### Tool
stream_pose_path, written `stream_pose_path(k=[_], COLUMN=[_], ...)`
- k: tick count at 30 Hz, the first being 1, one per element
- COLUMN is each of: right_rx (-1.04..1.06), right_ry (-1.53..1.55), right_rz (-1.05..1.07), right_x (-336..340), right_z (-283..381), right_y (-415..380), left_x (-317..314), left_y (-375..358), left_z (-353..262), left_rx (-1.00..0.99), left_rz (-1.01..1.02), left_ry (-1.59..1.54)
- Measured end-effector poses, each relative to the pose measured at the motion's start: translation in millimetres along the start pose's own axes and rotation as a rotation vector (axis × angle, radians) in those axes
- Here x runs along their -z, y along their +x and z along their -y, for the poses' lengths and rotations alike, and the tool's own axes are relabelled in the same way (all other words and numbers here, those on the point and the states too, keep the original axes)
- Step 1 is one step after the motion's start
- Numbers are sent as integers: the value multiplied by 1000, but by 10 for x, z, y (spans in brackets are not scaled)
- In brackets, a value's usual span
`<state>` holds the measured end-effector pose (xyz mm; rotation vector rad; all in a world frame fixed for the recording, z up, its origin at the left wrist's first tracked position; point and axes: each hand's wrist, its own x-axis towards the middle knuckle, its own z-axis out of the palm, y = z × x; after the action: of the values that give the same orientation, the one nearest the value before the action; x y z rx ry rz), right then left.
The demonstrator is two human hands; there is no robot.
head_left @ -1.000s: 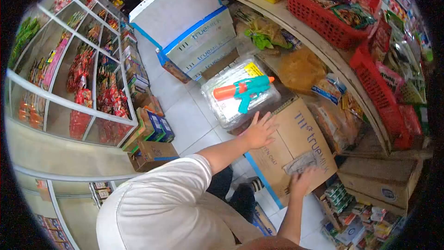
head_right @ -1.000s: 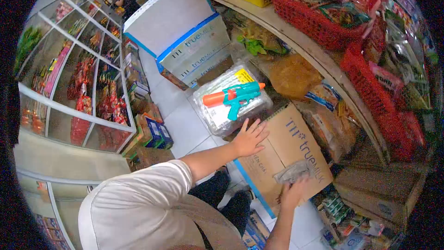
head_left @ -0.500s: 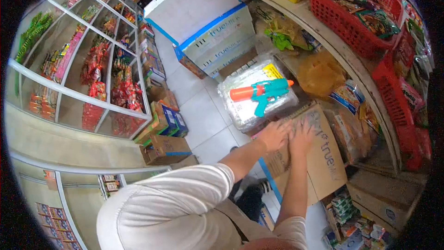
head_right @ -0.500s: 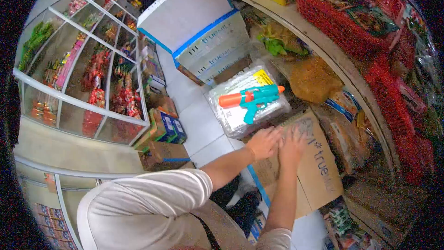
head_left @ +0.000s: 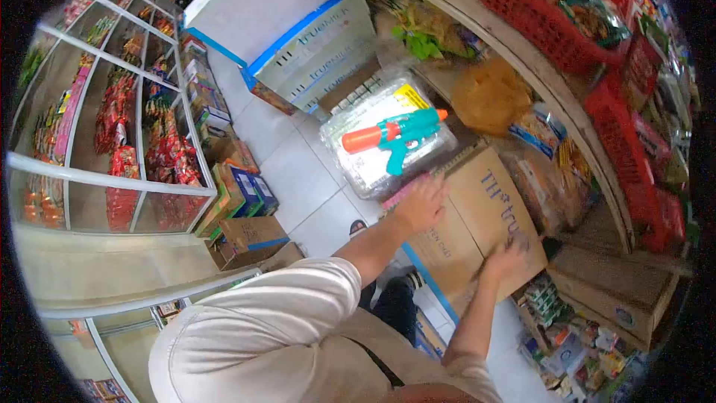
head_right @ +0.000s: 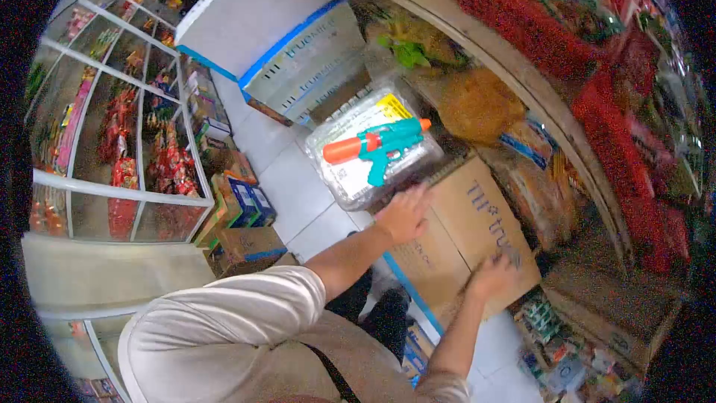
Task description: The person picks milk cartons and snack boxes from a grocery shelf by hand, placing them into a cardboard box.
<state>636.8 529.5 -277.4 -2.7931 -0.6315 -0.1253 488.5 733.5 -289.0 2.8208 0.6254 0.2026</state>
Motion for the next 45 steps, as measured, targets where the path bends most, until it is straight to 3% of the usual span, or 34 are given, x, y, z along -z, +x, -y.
stream_pose_path(k=[2, 4, 5, 7, 10, 14, 19, 22, 25, 27, 28, 30, 33, 35, 36, 39, 41, 43, 45], right_rx=[-54, 164, 300, 373, 451, 463, 148, -7, -261, 23, 103, 379, 528, 381, 233, -32, 26, 7, 14], right_ry=[74, 233, 173, 254, 241, 291, 96, 61, 247, 398, 298, 442, 453, 451, 300, 157, 82, -14, -2], right_rz=[114, 16, -92, -8, 37, 112, 29, -160, -215, -125, -154, 32, -5, -50, 151, -84, -170, -257, -220], right_x=[-197, -571, -609, -560, -507, -402, -183, -318, -555, -572, -620, -364, -412, -520, -484, -610, -137, -286, -238], right_z=[421, 751, 983, 1249, 1109, 364, -315, -155, 189, 526, 794, 1190, 1249, 1008, 790, -230, -531, -869, -703], right_y=[270, 422, 422, 363, 140, -529, -791, -571, -193, 166, 269, 496, 572, 601, 593, 172, -56, -262, -188], left_x=[-51, -34, -27, 20, 104, 106, 128, 123, 66, 42, 36, 39, 164, 102, 73, 46, 126, 102, 138], left_y=[-15, 4, 13, 24, 67, 65, 80, 118, 94, 90, 97, 88, 151, 129, 99, 105, 136, 133, 85], left_z=[5, 10, 5, -9, -46, -59, -74, -72, -50, -55, -55, -58, -126, -106, -81, -34, -34, -12, 3], left_rx=[20, 8, 8, 6, 19, 21, 48, 48, 25, 2, 11, 24, 27, 11, 19, 26, 41, 42, 26], left_rz=[-4, 4, 9, 7, 98, 104, 172, 186, 152, 90, 106, 137, 157, 140, 129, 114, 132, 157, 118], left_ry=[-1, 11, 3, -11, -70, -73, -84, -76, -70, -47, -57, -78, -169, -121, -95, -127, -124, -161, -121])
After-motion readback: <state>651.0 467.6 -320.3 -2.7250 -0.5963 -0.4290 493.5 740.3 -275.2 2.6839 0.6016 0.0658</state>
